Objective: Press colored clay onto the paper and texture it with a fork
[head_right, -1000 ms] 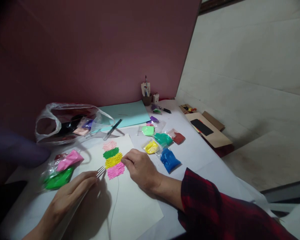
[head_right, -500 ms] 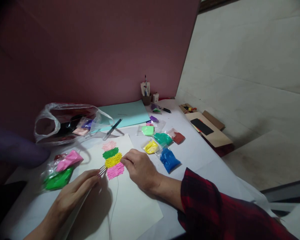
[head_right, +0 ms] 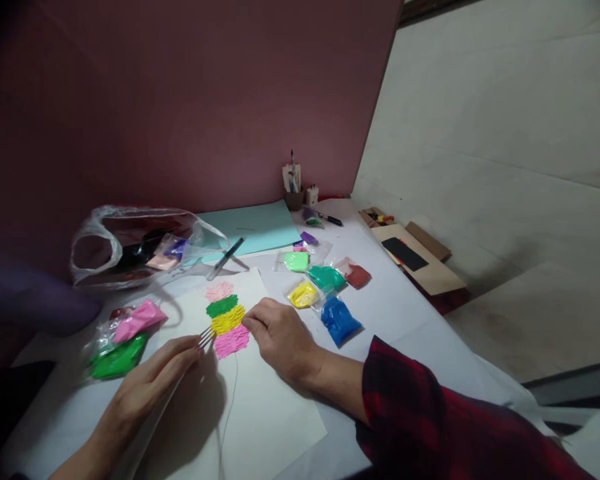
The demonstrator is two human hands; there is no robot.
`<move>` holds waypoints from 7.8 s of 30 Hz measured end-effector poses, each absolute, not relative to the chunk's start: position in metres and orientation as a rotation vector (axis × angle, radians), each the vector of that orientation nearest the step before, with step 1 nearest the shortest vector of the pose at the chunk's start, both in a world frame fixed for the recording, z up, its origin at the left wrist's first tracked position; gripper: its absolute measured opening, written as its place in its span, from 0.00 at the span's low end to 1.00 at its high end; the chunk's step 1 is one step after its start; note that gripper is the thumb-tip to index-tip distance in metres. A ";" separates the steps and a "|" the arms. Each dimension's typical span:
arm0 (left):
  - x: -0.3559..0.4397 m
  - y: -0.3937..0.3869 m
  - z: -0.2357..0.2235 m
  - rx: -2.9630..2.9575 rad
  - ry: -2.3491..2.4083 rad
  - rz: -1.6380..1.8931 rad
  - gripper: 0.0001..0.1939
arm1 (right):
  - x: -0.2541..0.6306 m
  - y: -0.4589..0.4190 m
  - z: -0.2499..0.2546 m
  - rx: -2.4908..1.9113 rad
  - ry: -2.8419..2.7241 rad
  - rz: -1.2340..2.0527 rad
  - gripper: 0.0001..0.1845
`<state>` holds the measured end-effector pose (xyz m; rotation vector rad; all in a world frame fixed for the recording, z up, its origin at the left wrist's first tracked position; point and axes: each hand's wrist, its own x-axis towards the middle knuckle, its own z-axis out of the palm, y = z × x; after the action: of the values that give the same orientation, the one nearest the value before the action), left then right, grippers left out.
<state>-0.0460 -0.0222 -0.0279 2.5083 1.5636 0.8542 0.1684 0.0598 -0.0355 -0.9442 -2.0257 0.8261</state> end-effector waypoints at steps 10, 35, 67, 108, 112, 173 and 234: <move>-0.046 -0.021 -0.030 2.489 1.573 0.851 0.12 | 0.169 0.060 -0.038 -0.941 -2.023 0.835 0.09; -0.045 -0.021 -0.024 2.509 1.539 0.822 0.13 | 0.168 0.061 -0.038 -0.944 -2.031 0.822 0.09; -0.049 -0.021 -0.026 2.502 1.521 0.778 0.13 | 0.168 0.060 -0.036 -0.926 -2.038 0.806 0.09; -0.055 -0.019 -0.032 2.602 1.488 0.846 0.14 | 0.168 0.061 -0.036 -0.925 -2.049 0.804 0.10; -0.053 -0.019 -0.033 2.571 1.506 0.799 0.14 | 0.169 0.061 -0.036 -0.925 -2.045 0.813 0.10; -0.057 -0.008 -0.035 2.638 1.497 0.983 0.14 | 0.167 0.060 -0.035 -0.947 -2.036 0.820 0.10; -0.055 -0.014 -0.034 2.484 1.694 1.050 0.13 | 0.167 0.061 -0.036 -0.954 -2.024 0.833 0.10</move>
<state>-0.0546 -0.0142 -0.0339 2.4836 1.6935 1.0499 0.1673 0.0612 -0.0362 -0.9537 -2.0242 0.8325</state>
